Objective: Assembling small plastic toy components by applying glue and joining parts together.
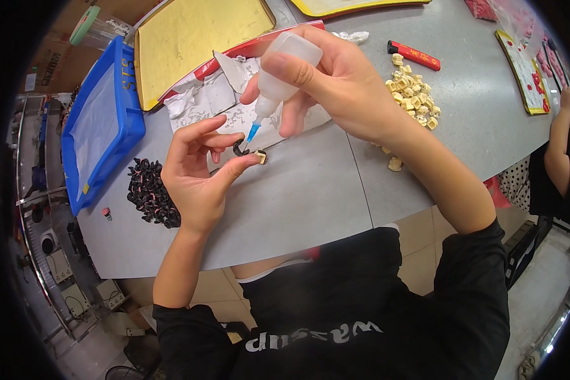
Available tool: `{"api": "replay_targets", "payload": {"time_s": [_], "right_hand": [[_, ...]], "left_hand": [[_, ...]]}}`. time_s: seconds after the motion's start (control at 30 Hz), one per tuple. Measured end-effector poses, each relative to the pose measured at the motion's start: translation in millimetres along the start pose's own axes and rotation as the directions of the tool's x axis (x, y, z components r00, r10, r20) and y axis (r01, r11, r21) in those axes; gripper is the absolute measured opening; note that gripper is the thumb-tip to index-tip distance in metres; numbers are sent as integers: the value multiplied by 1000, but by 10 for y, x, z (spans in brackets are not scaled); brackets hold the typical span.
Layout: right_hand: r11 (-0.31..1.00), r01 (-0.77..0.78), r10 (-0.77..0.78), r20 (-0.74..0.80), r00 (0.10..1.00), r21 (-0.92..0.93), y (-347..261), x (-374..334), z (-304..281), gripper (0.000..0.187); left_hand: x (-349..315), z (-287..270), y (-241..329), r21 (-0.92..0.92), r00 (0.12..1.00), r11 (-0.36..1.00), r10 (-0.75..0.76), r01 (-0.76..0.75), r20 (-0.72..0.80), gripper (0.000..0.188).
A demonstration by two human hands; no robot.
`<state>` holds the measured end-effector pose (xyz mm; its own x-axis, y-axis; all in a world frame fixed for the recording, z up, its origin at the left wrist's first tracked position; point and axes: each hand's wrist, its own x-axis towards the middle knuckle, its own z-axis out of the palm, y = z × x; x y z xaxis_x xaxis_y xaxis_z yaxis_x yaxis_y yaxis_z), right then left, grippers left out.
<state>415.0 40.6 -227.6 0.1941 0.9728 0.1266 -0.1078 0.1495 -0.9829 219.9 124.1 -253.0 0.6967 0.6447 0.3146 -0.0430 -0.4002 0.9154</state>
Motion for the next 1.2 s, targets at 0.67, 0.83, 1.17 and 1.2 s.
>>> {"api": "replay_targets", "payload": {"time_s": [0.67,0.83,1.17,1.2], "right_hand": [[1000,16,-17,-26,1000,-24,-9,-6,2,34],[1000,9,-9,-13,1000,6,-15,-6,-2,36],[998,42,-43,-34,998,-51,11,3,-11,35],[998,42,-44,-34,998,-51,10,5,-14,35]], "left_hand": [[7,18,-20,-40,1000,999,16,-16,-9,60],[7,18,-13,-41,1000,999,13,-13,-5,59],[14,12,-13,-46,1000,999,10,-11,-14,59],[13,13,-14,-46,1000,999,11,-11,-13,59]]}}
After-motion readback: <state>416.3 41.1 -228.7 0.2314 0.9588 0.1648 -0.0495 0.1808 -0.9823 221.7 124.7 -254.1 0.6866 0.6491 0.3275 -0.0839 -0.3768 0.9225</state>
